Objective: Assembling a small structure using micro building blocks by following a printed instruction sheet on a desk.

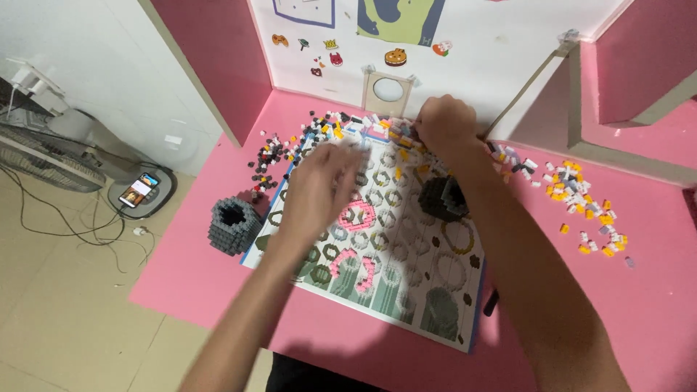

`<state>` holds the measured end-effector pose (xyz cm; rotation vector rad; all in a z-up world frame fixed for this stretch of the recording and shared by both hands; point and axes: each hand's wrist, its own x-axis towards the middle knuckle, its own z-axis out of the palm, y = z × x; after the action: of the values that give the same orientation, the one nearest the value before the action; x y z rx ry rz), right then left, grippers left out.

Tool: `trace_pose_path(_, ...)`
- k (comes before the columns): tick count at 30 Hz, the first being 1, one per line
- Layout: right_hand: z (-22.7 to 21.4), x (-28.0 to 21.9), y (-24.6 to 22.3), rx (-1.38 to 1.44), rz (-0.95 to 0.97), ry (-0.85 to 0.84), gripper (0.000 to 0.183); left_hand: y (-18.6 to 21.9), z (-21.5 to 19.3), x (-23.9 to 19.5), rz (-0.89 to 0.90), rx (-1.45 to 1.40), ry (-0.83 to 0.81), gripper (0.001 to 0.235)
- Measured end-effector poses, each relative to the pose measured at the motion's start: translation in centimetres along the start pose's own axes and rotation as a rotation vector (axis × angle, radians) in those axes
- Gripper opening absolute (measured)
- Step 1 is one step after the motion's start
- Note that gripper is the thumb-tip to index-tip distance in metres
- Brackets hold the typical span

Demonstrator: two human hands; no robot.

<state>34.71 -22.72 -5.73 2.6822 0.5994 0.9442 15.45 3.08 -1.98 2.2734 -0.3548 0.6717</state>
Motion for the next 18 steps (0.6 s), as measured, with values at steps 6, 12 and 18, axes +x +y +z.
trace_pose_path(6, 0.3, 1.5, 0.0, 0.185, 0.179, -0.358, 0.032, -5.6, 6.7, 12.1, 0.134, 0.219, -0.327, 0.012)
trace_pose_path(12, -1.0, 0.8, -0.2, 0.165, 0.066, -0.258, 0.041, -9.2, 11.4, 14.9, 0.287, 0.371, -0.5, 0.011)
trace_pose_path(18, -8.9, 0.2, 0.7, 0.48, 0.262, -0.384, 0.025, -8.3, 11.2, 16.1, 0.342, 0.583, -0.606, 0.017)
